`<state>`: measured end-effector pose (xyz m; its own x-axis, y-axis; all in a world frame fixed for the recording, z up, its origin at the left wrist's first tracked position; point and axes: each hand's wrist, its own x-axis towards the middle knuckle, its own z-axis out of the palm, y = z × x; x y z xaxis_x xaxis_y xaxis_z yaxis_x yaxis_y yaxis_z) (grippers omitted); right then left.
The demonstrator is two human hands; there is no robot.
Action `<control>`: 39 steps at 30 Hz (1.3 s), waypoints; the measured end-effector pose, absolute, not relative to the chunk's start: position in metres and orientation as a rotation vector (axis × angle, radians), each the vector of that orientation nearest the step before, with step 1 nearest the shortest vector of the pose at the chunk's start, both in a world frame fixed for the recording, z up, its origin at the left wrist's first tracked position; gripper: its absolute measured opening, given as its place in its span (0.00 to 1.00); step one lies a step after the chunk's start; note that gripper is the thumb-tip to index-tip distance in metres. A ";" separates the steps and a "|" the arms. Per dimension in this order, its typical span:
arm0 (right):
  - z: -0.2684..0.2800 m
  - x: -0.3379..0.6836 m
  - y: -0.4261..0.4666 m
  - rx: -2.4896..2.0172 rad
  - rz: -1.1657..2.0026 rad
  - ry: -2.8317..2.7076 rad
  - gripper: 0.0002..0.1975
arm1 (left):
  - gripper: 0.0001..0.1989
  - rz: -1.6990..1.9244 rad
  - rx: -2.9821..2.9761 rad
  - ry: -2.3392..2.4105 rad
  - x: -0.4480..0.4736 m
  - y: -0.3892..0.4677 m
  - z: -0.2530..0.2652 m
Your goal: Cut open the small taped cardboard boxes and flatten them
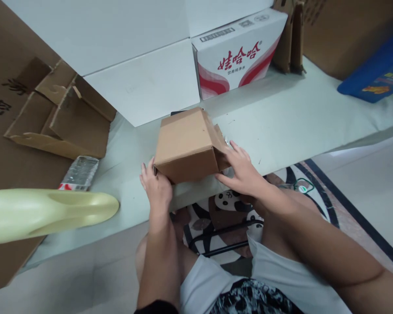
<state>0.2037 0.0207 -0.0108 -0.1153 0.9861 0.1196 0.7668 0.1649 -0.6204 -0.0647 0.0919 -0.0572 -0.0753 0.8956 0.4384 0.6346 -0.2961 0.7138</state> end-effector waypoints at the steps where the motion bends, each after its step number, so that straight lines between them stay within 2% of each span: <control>1: -0.010 0.204 0.021 -1.604 0.535 -1.915 0.36 | 0.17 1.314 1.890 1.692 -0.064 0.091 -0.056; 3: -0.011 0.204 0.022 -1.509 0.498 -1.876 0.34 | 0.16 1.279 1.782 1.697 -0.063 0.089 -0.051; 6: -0.014 0.206 0.023 -1.402 0.513 -1.827 0.33 | 0.21 1.220 1.665 1.462 -0.059 0.085 -0.043; 14: -0.016 0.209 0.025 -1.328 0.725 -1.551 0.33 | 0.27 1.339 1.519 1.188 -0.053 0.081 -0.032; 20: -0.021 0.208 0.028 -1.208 0.979 -1.471 0.37 | 0.38 1.368 1.409 1.201 -0.053 0.076 -0.022; 26: -0.028 0.213 0.033 -1.407 0.819 -1.204 0.44 | 0.28 1.391 1.372 1.176 -0.052 0.075 -0.015; 30: -0.020 0.219 0.033 -1.355 0.697 -1.090 0.26 | 0.15 1.525 1.134 1.051 -0.053 0.073 -0.017; 33: -0.019 0.223 0.033 -1.317 0.700 -1.010 0.24 | 0.12 1.565 1.035 0.997 -0.058 0.070 -0.013; 36: -0.024 0.223 0.034 -1.281 0.715 -0.963 0.21 | 0.12 1.360 1.074 1.033 -0.059 0.068 -0.006; 39: -0.027 0.222 0.035 -1.251 0.686 -0.962 0.21 | 0.12 1.282 0.971 1.197 -0.052 0.069 0.000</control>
<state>0.2224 0.0349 -0.0269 0.4581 0.8614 0.2197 0.0731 0.2098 -0.9750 -0.0517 0.0690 0.0001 -0.0874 0.9909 -0.1022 -0.1693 0.0864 0.9818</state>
